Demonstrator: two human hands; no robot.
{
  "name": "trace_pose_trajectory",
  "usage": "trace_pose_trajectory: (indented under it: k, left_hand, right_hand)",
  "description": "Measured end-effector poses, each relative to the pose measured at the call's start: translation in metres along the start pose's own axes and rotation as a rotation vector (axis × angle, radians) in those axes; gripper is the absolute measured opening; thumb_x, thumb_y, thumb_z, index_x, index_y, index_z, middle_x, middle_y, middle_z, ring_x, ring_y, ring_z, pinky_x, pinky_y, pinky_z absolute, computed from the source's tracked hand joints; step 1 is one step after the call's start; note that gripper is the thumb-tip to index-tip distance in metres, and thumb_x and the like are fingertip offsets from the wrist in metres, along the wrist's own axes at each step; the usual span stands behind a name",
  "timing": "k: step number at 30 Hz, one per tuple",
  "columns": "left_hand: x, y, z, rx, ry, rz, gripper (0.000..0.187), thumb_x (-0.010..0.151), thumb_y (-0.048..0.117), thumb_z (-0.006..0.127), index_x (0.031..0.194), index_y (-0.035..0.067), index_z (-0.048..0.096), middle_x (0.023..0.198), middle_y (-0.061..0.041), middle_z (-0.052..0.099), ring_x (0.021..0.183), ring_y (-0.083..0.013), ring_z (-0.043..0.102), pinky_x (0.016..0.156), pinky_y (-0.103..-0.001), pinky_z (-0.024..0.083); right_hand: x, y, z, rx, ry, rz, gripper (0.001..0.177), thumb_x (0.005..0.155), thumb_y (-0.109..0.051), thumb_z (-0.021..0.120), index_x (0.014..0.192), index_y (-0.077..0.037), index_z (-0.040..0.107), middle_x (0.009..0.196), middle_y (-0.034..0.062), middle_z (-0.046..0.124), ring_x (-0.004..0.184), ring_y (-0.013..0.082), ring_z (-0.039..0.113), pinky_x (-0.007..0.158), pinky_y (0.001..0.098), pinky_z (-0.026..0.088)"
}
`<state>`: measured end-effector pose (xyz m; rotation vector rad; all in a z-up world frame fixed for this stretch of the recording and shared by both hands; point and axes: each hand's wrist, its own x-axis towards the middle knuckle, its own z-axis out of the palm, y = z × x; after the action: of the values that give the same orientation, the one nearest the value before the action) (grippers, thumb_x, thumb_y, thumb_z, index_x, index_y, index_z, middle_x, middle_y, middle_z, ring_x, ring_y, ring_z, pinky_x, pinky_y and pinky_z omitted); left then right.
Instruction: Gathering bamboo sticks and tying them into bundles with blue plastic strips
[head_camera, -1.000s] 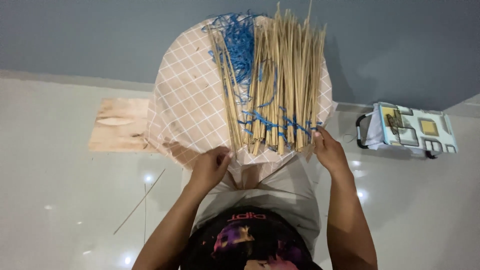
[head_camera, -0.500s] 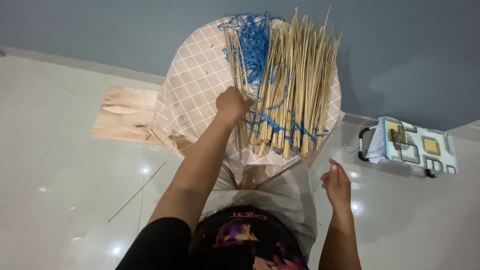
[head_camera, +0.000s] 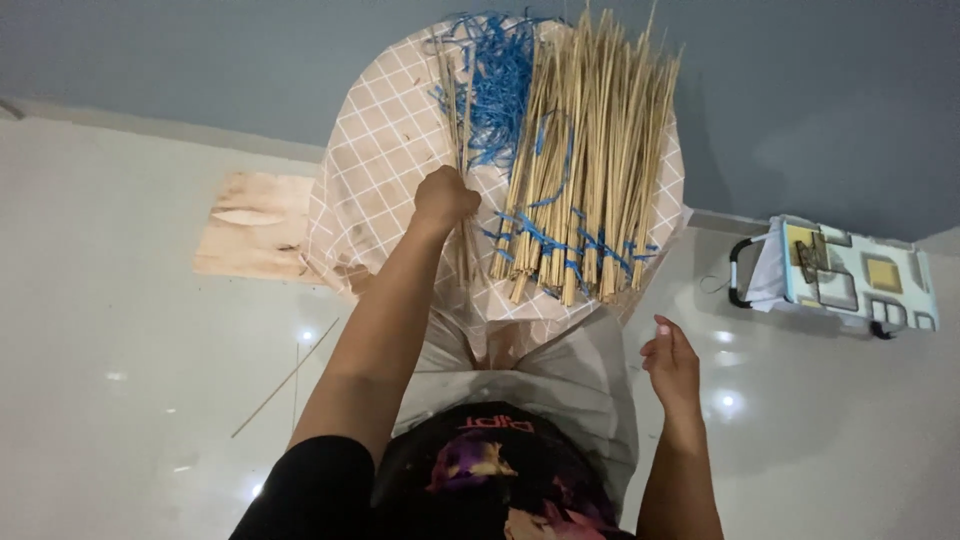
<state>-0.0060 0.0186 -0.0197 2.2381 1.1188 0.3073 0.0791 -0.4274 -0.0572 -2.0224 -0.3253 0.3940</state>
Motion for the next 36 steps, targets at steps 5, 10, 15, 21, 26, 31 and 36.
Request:
trace_pose_trajectory:
  k: [5, 10, 15, 21, 26, 31, 36]
  left_hand:
    - [0.006, 0.003, 0.006, 0.097, 0.042, 0.064, 0.037, 0.068, 0.016, 0.069, 0.093, -0.010, 0.074, 0.087, -0.029, 0.074, 0.093, -0.0523, 0.072, 0.078, -0.058, 0.059]
    - [0.018, -0.006, 0.014, 0.092, 0.031, 0.016, 0.034, 0.068, 0.010, 0.065, 0.094, -0.008, 0.076, 0.087, -0.026, 0.074, 0.092, -0.0491, 0.073, 0.078, -0.053, 0.060]
    - [0.023, -0.032, 0.014, -0.595, -0.115, -0.163, 0.046, 0.079, 0.015, 0.057, 0.113, -0.015, 0.061, 0.081, -0.023, 0.067, 0.063, -0.0326, 0.074, 0.048, -0.042, 0.061]
    - [-0.029, -0.014, -0.045, -0.857, -0.108, -0.206, 0.042, 0.088, 0.015, 0.064, 0.122, -0.007, 0.054, 0.084, -0.014, 0.061, 0.058, -0.0164, 0.062, 0.043, -0.024, 0.055]
    - [-0.046, -0.019, -0.077, -0.653, 0.000, -0.055, 0.029, 0.089, 0.021, 0.067, 0.103, -0.003, 0.060, 0.066, -0.013, 0.058, 0.046, -0.0173, 0.056, 0.035, -0.029, 0.045]
    - [-0.056, -0.013, -0.093, -0.629, 0.051, -0.073, 0.030, 0.092, 0.035, 0.067, 0.084, 0.006, 0.064, 0.054, -0.006, 0.053, 0.036, -0.0140, 0.052, 0.032, -0.027, 0.042]
    - [-0.078, 0.009, -0.104, -0.806, -0.014, -0.006, 0.027, 0.100, 0.032, 0.063, 0.104, 0.006, 0.059, 0.067, -0.010, 0.056, 0.041, -0.0113, 0.048, 0.033, -0.023, 0.039]
  right_hand:
    - [-0.009, -0.007, 0.003, -0.053, -0.032, -0.015, 0.045, 0.116, -0.030, 0.037, 0.140, 0.001, 0.061, 0.081, 0.0170, 0.068, 0.069, 0.0263, 0.064, 0.067, 0.0380, 0.051]
    - [-0.018, -0.013, -0.008, -0.066, -0.040, 0.018, 0.046, 0.116, -0.028, 0.036, 0.141, 0.002, 0.059, 0.084, 0.0181, 0.069, 0.071, 0.0271, 0.064, 0.065, 0.0379, 0.049]
    - [-0.014, 0.008, -0.011, -0.044, -0.039, 0.030, 0.045, 0.116, -0.028, 0.036, 0.141, 0.002, 0.059, 0.085, 0.0179, 0.068, 0.072, 0.0267, 0.063, 0.065, 0.0377, 0.048]
    - [-0.018, -0.008, -0.006, -0.048, -0.051, 0.046, 0.046, 0.116, -0.029, 0.036, 0.143, 0.001, 0.058, 0.086, 0.0166, 0.068, 0.074, 0.0259, 0.063, 0.066, 0.0363, 0.047]
    - [-0.015, -0.009, 0.003, -0.046, -0.071, 0.029, 0.046, 0.117, -0.031, 0.037, 0.142, 0.001, 0.059, 0.087, 0.0173, 0.068, 0.076, 0.0262, 0.063, 0.067, 0.0371, 0.048]
    - [-0.017, -0.017, 0.007, -0.064, -0.082, 0.022, 0.046, 0.116, -0.032, 0.038, 0.142, -0.001, 0.060, 0.087, 0.0182, 0.069, 0.078, 0.0271, 0.064, 0.068, 0.0383, 0.049]
    - [-0.023, -0.023, 0.007, -0.142, 0.001, -0.152, 0.030, 0.114, -0.024, 0.052, 0.110, -0.006, 0.075, 0.070, 0.0126, 0.065, 0.066, 0.0203, 0.058, 0.060, 0.0359, 0.047]
